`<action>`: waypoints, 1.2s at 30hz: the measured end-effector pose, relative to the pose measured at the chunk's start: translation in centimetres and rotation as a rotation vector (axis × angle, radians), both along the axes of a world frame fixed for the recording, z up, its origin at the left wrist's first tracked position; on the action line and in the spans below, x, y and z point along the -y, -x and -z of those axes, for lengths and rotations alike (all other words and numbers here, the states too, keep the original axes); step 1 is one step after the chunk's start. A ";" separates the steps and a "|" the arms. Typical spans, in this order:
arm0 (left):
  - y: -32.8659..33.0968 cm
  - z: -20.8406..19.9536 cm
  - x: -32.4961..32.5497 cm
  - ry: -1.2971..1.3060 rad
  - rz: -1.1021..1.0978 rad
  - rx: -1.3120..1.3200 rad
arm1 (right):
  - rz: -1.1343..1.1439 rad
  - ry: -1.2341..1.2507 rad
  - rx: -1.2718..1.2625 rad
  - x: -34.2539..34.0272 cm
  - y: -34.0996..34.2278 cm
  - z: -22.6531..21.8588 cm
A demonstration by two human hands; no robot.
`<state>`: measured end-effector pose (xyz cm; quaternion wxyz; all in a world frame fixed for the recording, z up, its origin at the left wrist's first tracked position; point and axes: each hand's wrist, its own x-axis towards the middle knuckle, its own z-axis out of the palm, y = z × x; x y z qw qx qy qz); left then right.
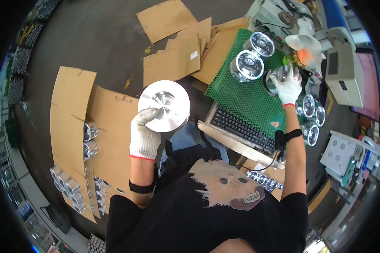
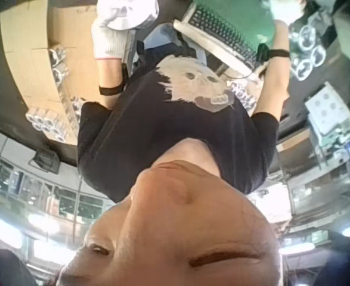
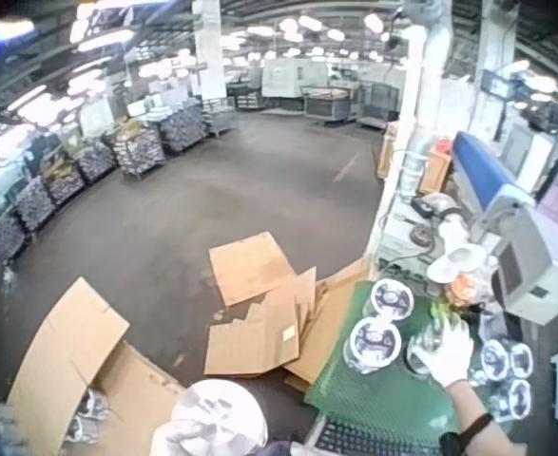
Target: Inspecting metal pistons at a quality control station and organizing them in boxes.
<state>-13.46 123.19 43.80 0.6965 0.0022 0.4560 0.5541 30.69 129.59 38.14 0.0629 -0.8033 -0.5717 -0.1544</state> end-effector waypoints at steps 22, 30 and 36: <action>-1.5 -0.1 3.6 -0.126 0.271 0.065 | 0.252 0.193 -2.392 16.1 14.8 1.9; -3.6 12.3 3.5 0.181 0.692 0.666 | 0.315 0.216 -2.793 14.8 18.7 -5.4; -7.5 14.3 3.5 -0.009 1.086 -0.005 | -0.013 0.632 -1.992 14.7 13.7 -1.0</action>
